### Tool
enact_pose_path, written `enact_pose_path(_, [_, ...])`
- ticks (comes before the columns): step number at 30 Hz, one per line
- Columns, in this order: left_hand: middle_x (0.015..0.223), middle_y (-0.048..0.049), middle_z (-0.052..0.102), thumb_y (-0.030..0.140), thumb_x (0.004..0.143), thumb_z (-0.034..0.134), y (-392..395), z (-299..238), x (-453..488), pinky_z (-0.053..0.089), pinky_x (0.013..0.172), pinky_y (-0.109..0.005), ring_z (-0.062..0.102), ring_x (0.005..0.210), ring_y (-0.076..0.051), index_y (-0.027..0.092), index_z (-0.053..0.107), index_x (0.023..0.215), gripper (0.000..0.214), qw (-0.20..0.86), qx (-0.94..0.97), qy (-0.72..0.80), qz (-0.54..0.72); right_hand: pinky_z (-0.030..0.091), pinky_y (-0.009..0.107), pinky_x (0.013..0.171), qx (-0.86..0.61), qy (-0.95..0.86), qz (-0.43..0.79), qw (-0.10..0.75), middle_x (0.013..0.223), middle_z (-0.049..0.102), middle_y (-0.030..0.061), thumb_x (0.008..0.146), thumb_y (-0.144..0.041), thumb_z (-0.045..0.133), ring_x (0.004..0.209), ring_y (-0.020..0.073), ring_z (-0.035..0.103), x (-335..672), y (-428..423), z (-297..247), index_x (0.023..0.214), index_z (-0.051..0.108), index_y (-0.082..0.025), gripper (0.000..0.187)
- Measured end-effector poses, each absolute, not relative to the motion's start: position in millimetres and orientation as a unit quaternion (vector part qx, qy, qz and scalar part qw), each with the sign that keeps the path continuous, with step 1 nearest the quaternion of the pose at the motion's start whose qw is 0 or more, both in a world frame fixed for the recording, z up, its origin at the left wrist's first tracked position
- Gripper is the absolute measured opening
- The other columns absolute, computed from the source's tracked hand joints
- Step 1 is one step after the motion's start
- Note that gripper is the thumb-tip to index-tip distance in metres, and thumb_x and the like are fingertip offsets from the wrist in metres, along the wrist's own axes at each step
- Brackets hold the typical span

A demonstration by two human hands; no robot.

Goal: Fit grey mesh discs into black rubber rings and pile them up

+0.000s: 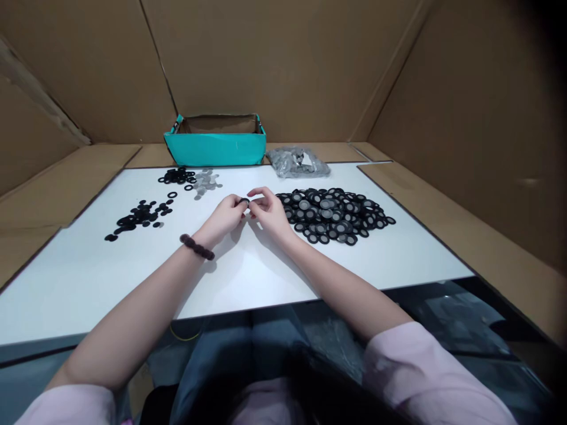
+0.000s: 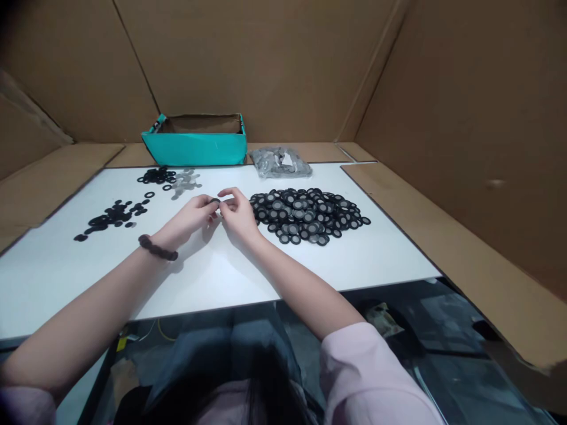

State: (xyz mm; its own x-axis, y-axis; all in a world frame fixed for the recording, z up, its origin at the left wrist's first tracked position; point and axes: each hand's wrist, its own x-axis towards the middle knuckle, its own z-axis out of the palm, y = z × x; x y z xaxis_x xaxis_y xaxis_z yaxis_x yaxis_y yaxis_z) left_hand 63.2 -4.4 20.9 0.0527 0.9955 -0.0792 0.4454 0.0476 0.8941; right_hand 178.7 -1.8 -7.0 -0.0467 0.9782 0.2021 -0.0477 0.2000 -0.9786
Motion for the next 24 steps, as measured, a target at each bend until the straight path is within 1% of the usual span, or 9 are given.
enact_pose_path(4, [0.058,-0.0004,0.048,0.023,0.074,0.049,-2.2,18.6,56.5,0.033,0.055,-0.027,0.046,0.055,-0.014,0.018,0.047,0.064,0.012,0.425,0.624,0.587,0.292,0.039,0.019,0.053,-0.433,-0.609,0.446,0.493,0.057,0.053,-0.0044,0.072,-0.012,0.045,0.051,0.0084,0.047,181.3,2.8,-12.0,0.078,0.058,-0.016,0.015])
enact_pose_path(7, [0.062,-0.0019,0.051,0.026,0.073,0.05,-1.6,17.9,53.3,0.035,0.058,-0.028,0.049,0.059,-0.016,0.018,0.051,0.068,0.01,0.405,0.666,0.572,0.254,0.041,0.022,0.06,-0.431,-0.674,0.385,0.46,0.063,0.057,-0.002,0.075,-0.013,0.042,0.056,0.0106,0.051,186.3,5.7,-12.7,0.08,0.061,-0.016,0.02])
enact_pose_path(9, [0.078,-0.0052,0.057,0.03,0.073,0.053,-0.2,19.2,50.9,0.04,0.068,-0.031,0.054,0.076,-0.02,0.018,0.053,0.079,0.014,0.336,0.702,0.568,0.268,0.043,0.024,0.067,-0.443,-0.709,0.31,0.453,0.071,0.06,0.0012,0.077,-0.012,0.04,0.064,0.0128,0.054,191.7,6.6,-9.2,0.081,0.063,-0.016,0.023])
enact_pose_path(12, [0.1,-0.0094,0.055,0.032,0.072,0.057,6.9,23.6,40.0,0.037,0.086,-0.034,0.049,0.102,-0.024,0.018,0.05,0.087,0.022,0.148,0.706,0.603,0.341,0.043,0.029,0.077,-0.499,-0.724,0.162,0.448,0.085,0.059,0.0078,0.08,-0.01,0.037,0.078,0.0171,0.056,205.2,8.8,0.6,0.083,0.063,-0.015,0.026])
enact_pose_path(13, [0.097,-0.0096,0.055,0.031,0.073,0.056,10.6,25.4,33.1,0.037,0.087,-0.034,0.048,0.102,-0.025,0.018,0.049,0.084,0.018,0.091,0.685,0.629,0.357,0.043,0.03,0.078,-0.523,-0.719,0.117,0.442,0.088,0.057,0.0097,0.081,-0.01,0.036,0.081,0.0186,0.055,211.0,10.2,3.6,0.084,0.063,-0.016,0.027])
enact_pose_path(15, [0.08,-0.0069,0.054,0.029,0.077,0.05,18.8,29.1,14.6,0.037,0.08,-0.033,0.052,0.088,-0.023,0.02,0.046,0.073,0.011,0.036,0.629,0.686,0.365,0.044,0.033,0.076,-0.57,-0.702,0.053,0.425,0.092,0.056,0.0123,0.081,-0.009,0.035,0.083,0.0216,0.055,223.1,14.2,7.1,0.085,0.062,-0.016,0.027])
enact_pose_path(18, [0.065,-0.0056,0.05,0.036,0.083,0.043,28.9,33.1,-19.0,0.035,0.071,-0.034,0.052,0.074,-0.023,0.021,0.043,0.063,0.025,-0.006,0.559,0.74,0.375,0.043,0.036,0.07,-0.631,-0.683,0.013,0.368,0.089,0.056,0.0138,0.08,-0.006,0.038,0.078,0.0237,0.055,237.5,20.8,6.5,0.088,0.061,-0.016,0.026])
enact_pose_path(21, [0.066,-0.0108,0.055,0.037,0.089,0.028,33.7,32.3,-46.8,0.034,0.068,-0.036,0.054,0.072,-0.026,0.019,0.046,0.062,0.037,-0.035,0.516,0.769,0.374,0.043,0.037,0.068,-0.673,-0.673,-0.005,0.308,0.091,0.056,0.016,0.078,-0.006,0.042,0.079,0.0256,0.055,243.0,23.8,5.0,0.088,0.059,-0.014,0.022])
enact_pose_path(24, [0.079,-0.0196,0.062,0.031,0.09,0.021,35.3,25.7,-60.4,0.035,0.072,-0.039,0.056,0.081,-0.031,0.015,0.054,0.07,0.042,-0.039,0.511,0.793,0.331,0.043,0.037,0.068,-0.657,-0.671,-0.029,0.342,0.1,0.054,0.0174,0.082,-0.013,0.044,0.082,0.0257,0.055,241.9,22.0,7.0,0.091,0.058,-0.014,0.017])
